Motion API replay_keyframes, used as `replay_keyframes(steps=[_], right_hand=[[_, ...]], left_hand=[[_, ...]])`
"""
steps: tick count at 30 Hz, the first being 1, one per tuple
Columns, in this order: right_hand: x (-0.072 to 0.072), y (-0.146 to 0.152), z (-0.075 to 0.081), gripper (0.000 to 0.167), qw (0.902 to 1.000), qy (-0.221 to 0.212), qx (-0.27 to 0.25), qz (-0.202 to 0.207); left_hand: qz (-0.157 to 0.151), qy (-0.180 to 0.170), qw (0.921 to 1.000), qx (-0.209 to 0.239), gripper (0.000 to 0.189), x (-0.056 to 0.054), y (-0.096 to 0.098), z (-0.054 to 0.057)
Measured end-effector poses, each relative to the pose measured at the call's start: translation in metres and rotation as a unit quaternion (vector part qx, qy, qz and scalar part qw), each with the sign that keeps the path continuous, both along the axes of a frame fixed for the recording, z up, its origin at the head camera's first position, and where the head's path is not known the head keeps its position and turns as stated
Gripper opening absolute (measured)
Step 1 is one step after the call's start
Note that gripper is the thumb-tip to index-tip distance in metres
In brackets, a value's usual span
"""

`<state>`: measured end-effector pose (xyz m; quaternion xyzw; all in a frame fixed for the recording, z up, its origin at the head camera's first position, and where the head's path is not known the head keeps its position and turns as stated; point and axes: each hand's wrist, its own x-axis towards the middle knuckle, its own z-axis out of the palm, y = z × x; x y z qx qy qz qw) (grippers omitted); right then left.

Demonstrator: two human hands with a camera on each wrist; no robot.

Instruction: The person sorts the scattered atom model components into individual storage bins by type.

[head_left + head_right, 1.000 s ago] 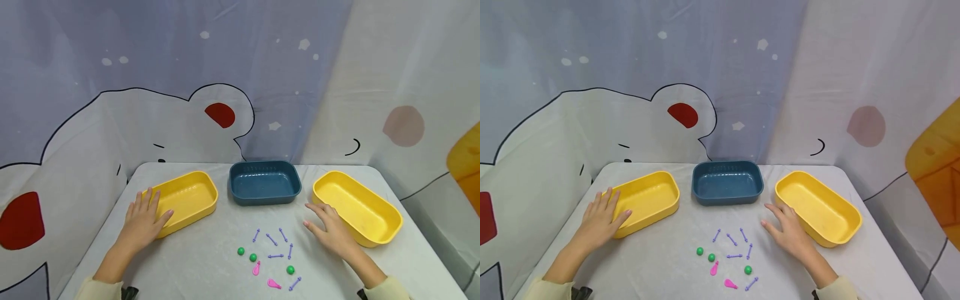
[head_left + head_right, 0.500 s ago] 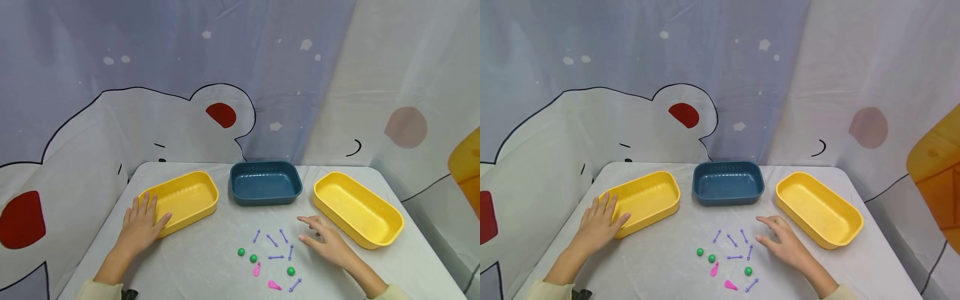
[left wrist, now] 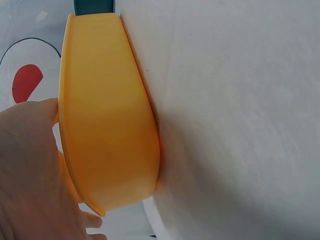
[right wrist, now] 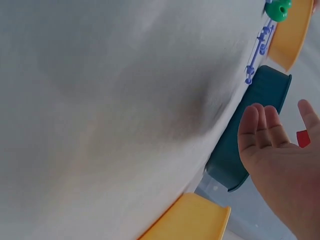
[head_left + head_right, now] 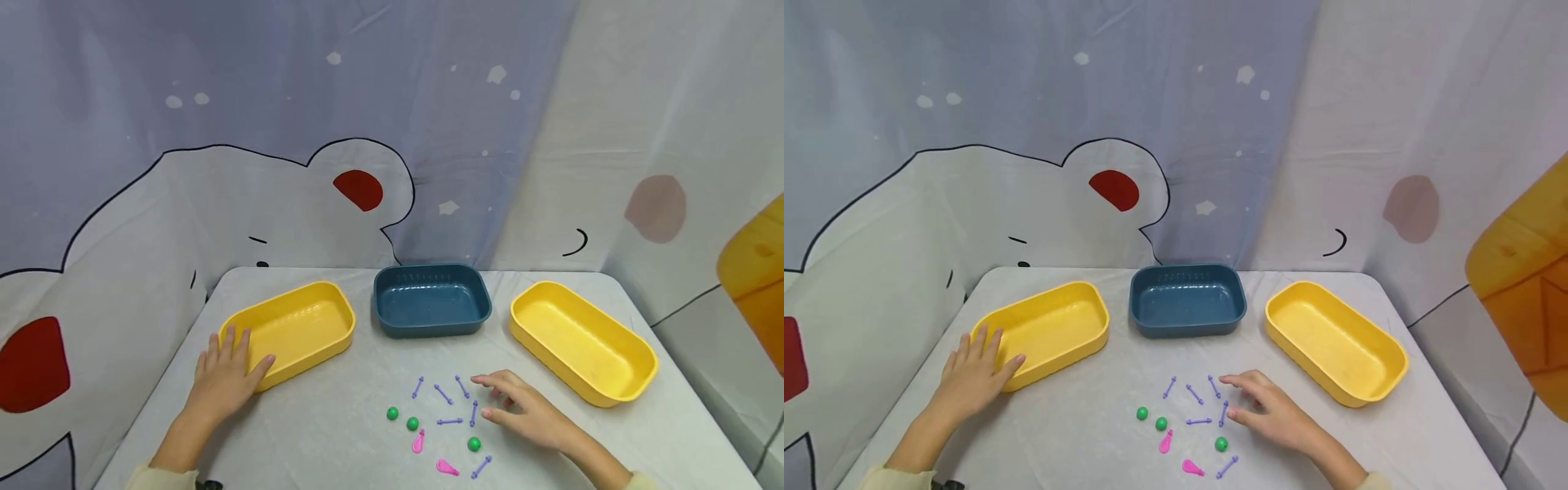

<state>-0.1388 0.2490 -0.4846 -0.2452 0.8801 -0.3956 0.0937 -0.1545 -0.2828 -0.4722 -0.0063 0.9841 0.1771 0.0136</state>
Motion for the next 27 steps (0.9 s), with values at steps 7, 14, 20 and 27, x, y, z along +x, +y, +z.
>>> replay_keyframes(steps=[7,14,20,27], right_hand=[[0.003,0.000,-0.004,0.046,0.9990,-0.028,0.008,0.033],[0.007,0.000,-0.006,0.038,0.9975,-0.016,-0.005,0.069],[0.010,0.000,-0.007,0.033,0.9941,-0.036,-0.013,0.102],[0.011,0.000,-0.009,0.032,0.9899,-0.079,-0.013,0.117]], left_hand=[[0.003,-0.008,1.0000,0.002,0.094,0.002,-0.005,-0.006],[0.007,-0.006,1.0000,0.005,0.093,-0.001,-0.004,-0.007],[0.020,-0.005,0.9998,0.003,0.095,0.000,-0.003,-0.007],[0.032,0.000,0.9995,-0.002,0.098,0.004,-0.002,-0.006]])
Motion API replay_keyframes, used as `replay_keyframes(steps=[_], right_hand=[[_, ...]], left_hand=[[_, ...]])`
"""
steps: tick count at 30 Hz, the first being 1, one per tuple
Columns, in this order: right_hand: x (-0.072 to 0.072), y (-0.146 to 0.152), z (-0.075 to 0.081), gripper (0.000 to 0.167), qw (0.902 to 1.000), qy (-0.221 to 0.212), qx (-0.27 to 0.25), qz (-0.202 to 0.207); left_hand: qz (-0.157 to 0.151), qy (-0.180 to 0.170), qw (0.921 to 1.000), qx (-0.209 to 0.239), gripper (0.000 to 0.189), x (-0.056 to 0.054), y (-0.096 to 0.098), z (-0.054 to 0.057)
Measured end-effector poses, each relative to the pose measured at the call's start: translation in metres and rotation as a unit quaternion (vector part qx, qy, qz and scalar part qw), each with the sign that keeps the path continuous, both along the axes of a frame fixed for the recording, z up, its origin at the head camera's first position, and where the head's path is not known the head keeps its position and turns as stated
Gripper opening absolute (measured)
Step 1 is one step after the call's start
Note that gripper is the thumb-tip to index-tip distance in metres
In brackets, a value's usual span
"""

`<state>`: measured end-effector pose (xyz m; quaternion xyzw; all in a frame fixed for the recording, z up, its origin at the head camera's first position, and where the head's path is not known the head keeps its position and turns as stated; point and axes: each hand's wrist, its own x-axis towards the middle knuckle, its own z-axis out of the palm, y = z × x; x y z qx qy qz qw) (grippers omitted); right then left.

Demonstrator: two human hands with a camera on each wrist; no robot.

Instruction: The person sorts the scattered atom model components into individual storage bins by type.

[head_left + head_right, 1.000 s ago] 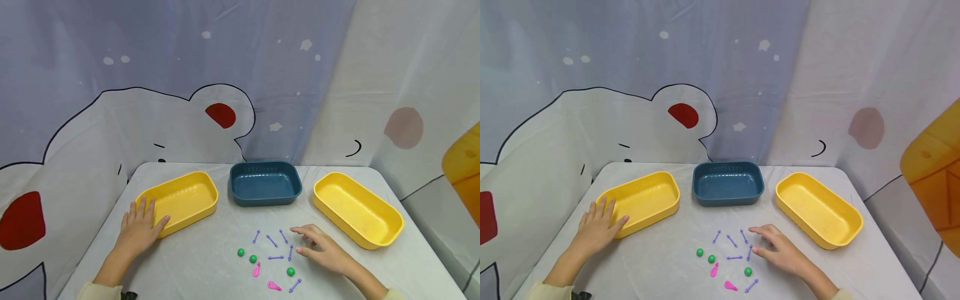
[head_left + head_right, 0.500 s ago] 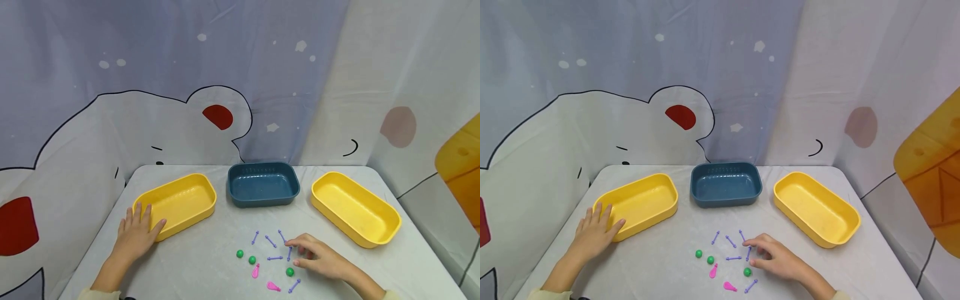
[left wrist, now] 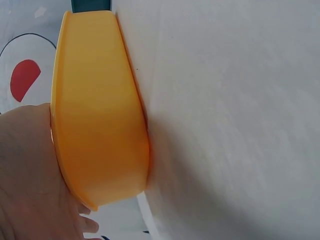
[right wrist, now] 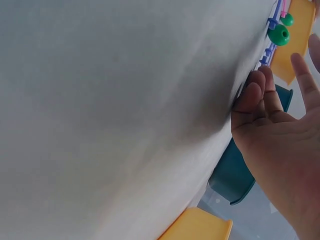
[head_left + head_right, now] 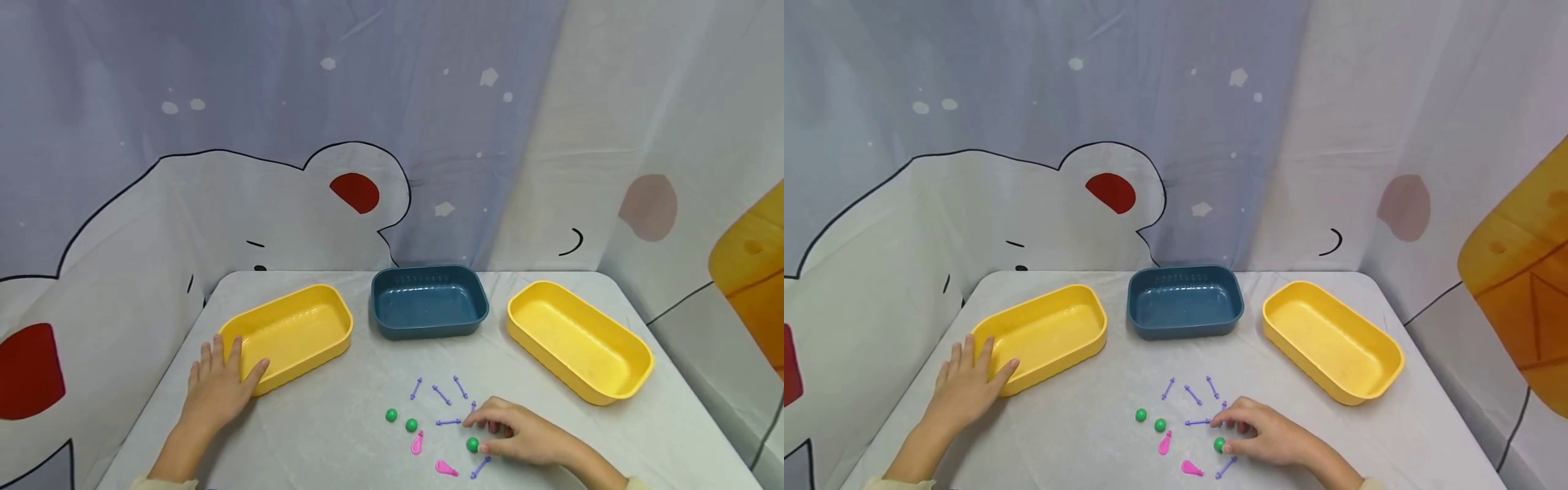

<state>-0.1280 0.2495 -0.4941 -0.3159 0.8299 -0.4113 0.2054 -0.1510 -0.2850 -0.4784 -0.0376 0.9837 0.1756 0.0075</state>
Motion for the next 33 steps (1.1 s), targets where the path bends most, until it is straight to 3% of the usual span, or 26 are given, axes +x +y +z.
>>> replay_keyframes(steps=[10,17,33], right_hand=[[0.0012,-0.0023,-0.0043,0.027,0.9996,0.020,-0.005,0.018],[0.0005,-0.0035,-0.0082,0.022,0.9972,0.068,-0.006,0.031],[-0.0010,-0.0032,-0.0089,0.015,0.9960,0.079,0.023,0.037]], left_hand=[[0.001,0.005,1.0000,0.008,0.096,0.0025,-0.0012,-0.0011],[0.002,0.006,1.0000,0.001,0.096,0.0012,-0.0001,-0.0021],[0.000,0.011,0.9999,0.011,0.097,-0.0006,-0.0036,-0.0092]])
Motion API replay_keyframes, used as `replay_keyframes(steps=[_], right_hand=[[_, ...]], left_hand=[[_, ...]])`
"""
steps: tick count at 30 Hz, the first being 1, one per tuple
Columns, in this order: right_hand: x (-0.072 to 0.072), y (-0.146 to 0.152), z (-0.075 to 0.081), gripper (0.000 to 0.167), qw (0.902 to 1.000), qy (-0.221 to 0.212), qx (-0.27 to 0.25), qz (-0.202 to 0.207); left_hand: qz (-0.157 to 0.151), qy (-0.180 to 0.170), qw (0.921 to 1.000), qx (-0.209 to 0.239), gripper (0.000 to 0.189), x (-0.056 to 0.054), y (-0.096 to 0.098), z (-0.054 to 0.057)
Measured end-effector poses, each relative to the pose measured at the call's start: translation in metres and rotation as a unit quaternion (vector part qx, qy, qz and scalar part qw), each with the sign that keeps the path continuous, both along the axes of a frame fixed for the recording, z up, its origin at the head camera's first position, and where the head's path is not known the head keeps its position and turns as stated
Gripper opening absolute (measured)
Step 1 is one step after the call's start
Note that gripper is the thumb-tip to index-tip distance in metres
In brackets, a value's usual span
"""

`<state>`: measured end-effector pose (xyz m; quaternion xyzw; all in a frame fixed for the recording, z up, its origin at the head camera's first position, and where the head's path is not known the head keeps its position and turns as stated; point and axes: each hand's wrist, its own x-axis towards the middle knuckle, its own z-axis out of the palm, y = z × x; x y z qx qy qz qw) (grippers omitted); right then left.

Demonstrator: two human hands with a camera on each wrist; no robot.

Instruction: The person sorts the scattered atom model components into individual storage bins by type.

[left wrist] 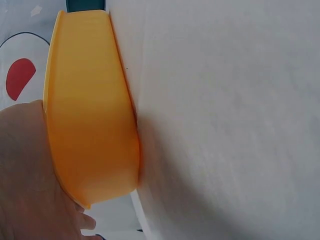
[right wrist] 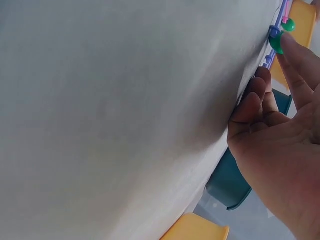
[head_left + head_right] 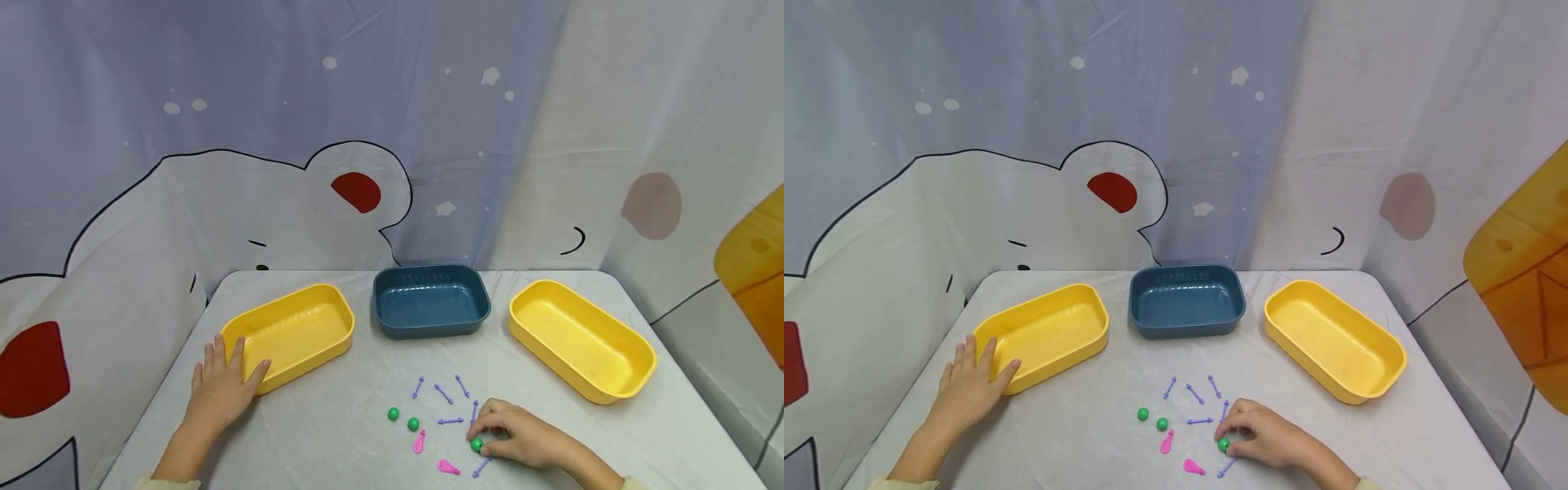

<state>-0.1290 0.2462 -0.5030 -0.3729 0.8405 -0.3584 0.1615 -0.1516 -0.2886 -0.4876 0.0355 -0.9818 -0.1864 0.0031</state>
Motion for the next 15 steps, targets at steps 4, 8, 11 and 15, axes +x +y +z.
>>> replay_keyframes(steps=[4,8,11,15], right_hand=[[-0.001,0.001,0.001,0.014,1.0000,-0.006,-0.007,-0.005],[-0.001,0.001,0.003,0.014,0.9997,-0.013,-0.016,-0.014],[-0.002,0.000,0.007,0.013,0.9993,-0.023,-0.019,-0.025],[-0.005,-0.002,0.013,0.011,0.9991,-0.012,-0.026,-0.030]], left_hand=[[0.003,-0.002,1.0000,-0.002,0.097,0.000,0.001,0.001],[0.004,-0.003,1.0000,-0.004,0.097,0.000,0.002,0.001],[0.003,-0.004,1.0000,-0.005,0.096,0.000,0.002,0.002],[0.003,-0.002,1.0000,-0.004,0.096,0.000,0.002,0.002]])
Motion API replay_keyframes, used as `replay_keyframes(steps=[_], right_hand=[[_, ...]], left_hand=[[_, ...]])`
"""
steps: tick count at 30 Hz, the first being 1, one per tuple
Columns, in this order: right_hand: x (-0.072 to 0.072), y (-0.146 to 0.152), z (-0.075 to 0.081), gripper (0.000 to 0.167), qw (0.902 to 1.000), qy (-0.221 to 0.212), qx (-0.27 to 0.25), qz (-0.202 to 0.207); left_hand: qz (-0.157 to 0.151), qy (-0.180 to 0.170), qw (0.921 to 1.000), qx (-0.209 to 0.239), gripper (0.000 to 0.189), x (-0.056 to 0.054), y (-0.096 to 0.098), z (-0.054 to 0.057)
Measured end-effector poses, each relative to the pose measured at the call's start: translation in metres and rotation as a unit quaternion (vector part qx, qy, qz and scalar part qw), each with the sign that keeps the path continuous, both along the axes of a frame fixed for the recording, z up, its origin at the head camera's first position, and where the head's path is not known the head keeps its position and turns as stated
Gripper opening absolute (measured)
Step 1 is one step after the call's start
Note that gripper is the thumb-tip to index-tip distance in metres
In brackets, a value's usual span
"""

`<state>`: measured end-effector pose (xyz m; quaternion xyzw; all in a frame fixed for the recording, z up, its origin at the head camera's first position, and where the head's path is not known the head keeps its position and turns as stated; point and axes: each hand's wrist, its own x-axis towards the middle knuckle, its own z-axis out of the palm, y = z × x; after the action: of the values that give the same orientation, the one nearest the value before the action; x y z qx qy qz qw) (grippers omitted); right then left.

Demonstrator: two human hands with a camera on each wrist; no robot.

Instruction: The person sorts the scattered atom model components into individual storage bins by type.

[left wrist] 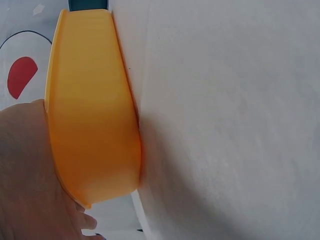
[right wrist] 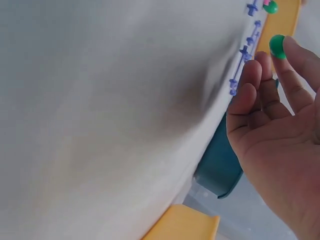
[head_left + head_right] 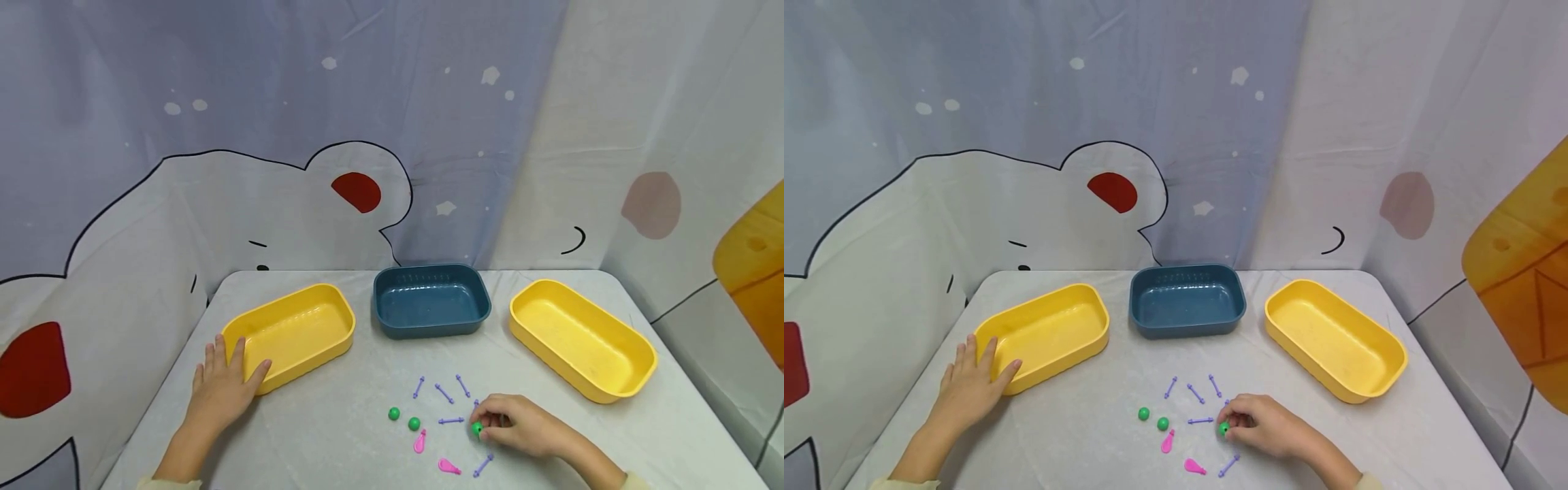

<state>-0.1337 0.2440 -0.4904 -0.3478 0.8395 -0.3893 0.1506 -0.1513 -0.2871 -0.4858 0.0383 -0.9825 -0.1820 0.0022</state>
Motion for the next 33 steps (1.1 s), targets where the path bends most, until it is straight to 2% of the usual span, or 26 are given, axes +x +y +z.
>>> replay_keyframes(steps=[4,13,21,33], right_hand=[[-0.004,-0.004,0.006,0.011,0.9998,0.015,-0.008,0.002],[-0.015,-0.023,0.018,0.015,0.9999,-0.009,0.012,-0.004],[-0.026,-0.040,0.026,0.013,1.0000,0.001,0.008,-0.002],[-0.045,-0.062,0.035,0.016,0.9997,0.012,0.019,-0.005]], left_hand=[[0.002,0.003,1.0000,0.002,0.095,0.000,0.000,-0.001],[0.005,-0.006,1.0000,0.000,0.097,-0.001,-0.001,-0.001],[0.007,-0.001,1.0000,0.003,0.096,-0.002,-0.001,-0.002],[0.007,-0.009,0.9999,-0.001,0.098,0.000,-0.001,0.003]])
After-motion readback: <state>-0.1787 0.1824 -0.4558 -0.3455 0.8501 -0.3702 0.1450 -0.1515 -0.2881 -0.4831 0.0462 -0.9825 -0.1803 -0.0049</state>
